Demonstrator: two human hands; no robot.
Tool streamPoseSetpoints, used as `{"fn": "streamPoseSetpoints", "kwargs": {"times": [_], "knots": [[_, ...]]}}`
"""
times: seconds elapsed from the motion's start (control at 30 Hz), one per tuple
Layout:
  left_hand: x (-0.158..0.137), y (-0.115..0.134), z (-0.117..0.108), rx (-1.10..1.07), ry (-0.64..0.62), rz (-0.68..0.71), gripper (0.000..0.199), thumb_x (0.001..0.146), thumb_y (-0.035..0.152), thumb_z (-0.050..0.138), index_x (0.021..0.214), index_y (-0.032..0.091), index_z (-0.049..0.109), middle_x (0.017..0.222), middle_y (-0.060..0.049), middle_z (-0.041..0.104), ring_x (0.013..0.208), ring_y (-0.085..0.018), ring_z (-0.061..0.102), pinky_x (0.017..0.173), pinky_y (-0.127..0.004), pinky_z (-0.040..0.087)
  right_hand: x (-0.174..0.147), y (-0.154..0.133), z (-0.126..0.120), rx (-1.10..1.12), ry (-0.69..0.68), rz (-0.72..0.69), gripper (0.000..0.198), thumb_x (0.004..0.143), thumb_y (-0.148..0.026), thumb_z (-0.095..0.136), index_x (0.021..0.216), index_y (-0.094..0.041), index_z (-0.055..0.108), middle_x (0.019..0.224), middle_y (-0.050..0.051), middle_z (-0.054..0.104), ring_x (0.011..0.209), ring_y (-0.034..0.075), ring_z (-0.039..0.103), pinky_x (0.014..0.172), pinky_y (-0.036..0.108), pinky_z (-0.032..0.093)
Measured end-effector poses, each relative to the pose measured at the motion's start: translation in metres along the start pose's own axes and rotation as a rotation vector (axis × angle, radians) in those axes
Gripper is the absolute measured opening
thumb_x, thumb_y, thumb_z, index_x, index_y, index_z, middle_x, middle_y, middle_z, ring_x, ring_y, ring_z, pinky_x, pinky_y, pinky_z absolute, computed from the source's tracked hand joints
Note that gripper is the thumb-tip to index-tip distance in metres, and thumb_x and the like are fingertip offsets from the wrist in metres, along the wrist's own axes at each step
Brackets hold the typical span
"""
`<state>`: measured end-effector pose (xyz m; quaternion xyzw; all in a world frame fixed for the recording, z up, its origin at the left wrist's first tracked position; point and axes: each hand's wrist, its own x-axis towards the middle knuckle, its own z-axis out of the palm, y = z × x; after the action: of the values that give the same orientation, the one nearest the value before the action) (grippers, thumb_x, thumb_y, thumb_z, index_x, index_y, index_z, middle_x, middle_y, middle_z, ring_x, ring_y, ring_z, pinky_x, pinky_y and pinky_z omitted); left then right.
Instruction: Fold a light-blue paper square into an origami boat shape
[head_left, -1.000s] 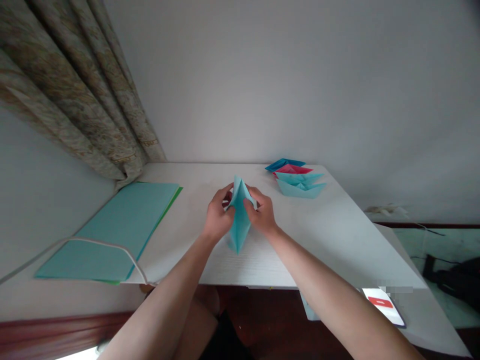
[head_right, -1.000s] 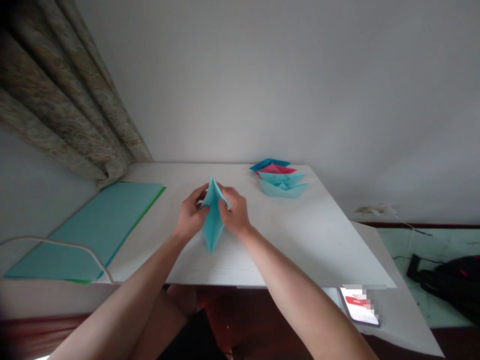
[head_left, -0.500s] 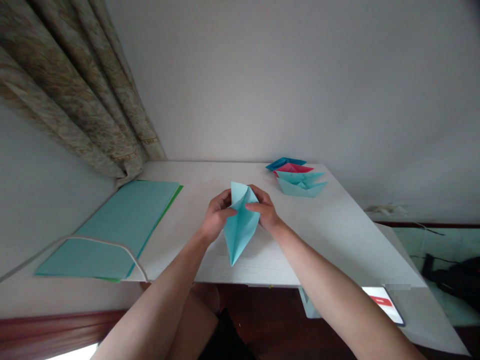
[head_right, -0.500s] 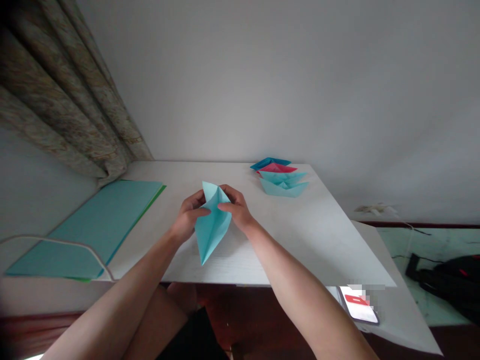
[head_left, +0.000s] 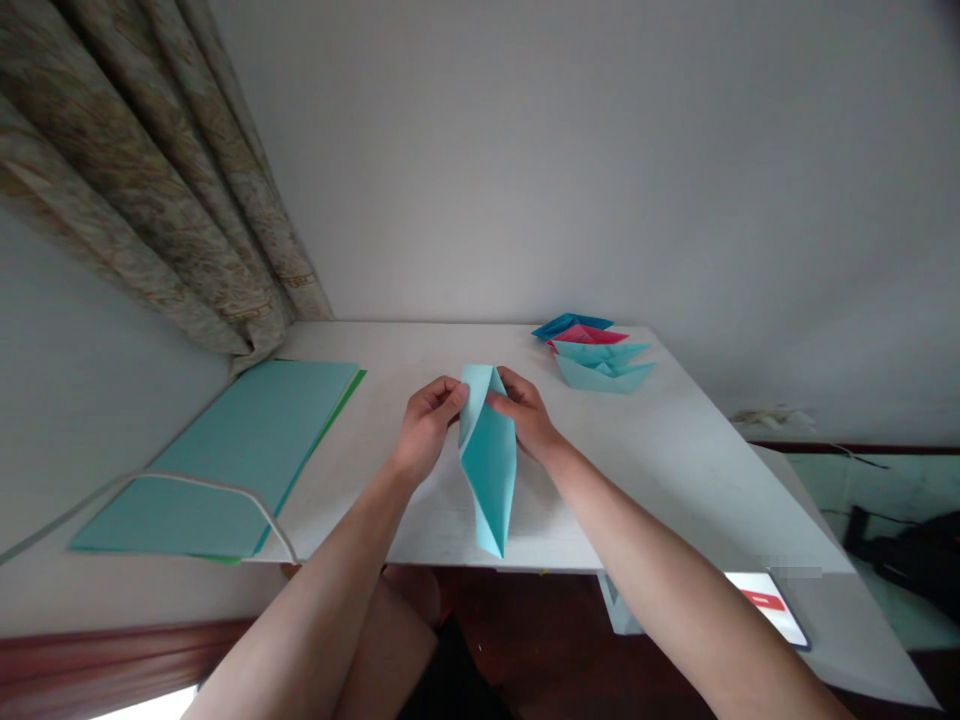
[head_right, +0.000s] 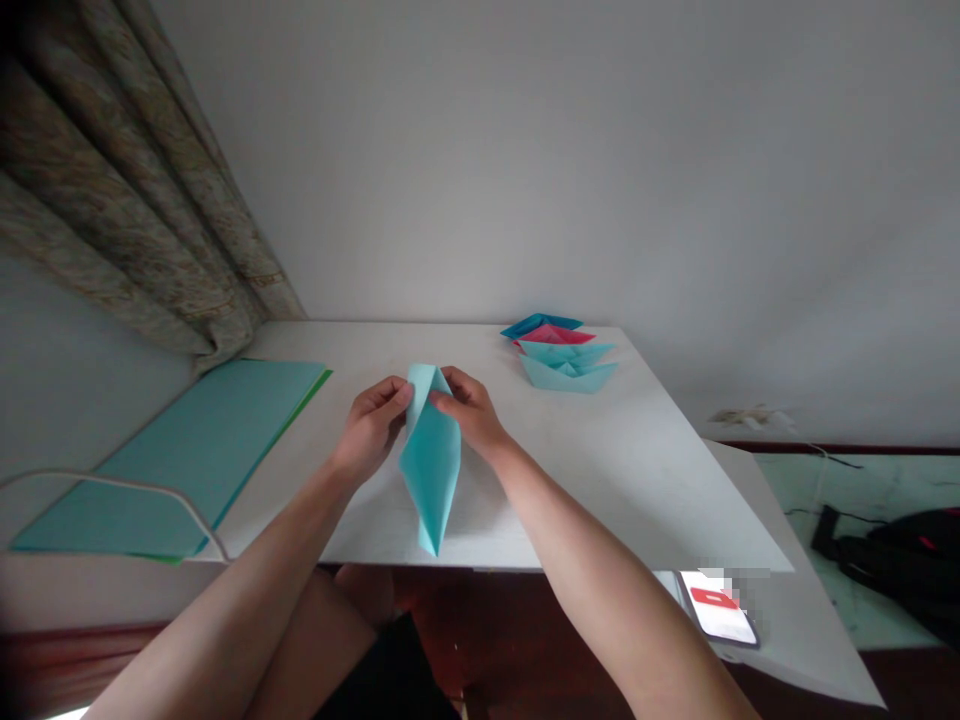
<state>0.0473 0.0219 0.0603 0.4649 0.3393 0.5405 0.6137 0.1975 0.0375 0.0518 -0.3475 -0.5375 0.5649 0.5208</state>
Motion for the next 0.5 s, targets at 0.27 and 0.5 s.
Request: {"fn": "streamPoseSetpoints", "kwargs": {"times": [0.27,0.5], "knots": [[-0.0032,-0.0014,0.0000,-0.025,0.012,-0.067,0.031,0.074,0.044,0.071,0.069,0.017,0.054,0.056,0.005,0.047,0.049,-0.009,0.041,0.047,-0.021,0.029,-0.0020,-0.0065,-0.0004,0.154,-0.109,0.092,0.037,0.058,-0.042,0.073,0.087,-0.020,0.067,0.071,0.000,0.064,0.062,0.017,0.056,0.058,0.027,0.045],[-0.0017,-0.0013,0.0037,-0.043,0.028,-0.119,0.030,0.073,0.042,0.070,0.066,0.017,0.055,0.056,0.005,0.046,0.050,-0.009,0.041,0.049,-0.022,0.031,0.0023,0.0019,-0.0042,0.081,-0.081,0.038,0.047,0.063,-0.047,0.073,0.102,-0.021,0.068,0.090,0.005,0.069,0.078,0.022,0.063,0.069,0.032,0.050]]}}
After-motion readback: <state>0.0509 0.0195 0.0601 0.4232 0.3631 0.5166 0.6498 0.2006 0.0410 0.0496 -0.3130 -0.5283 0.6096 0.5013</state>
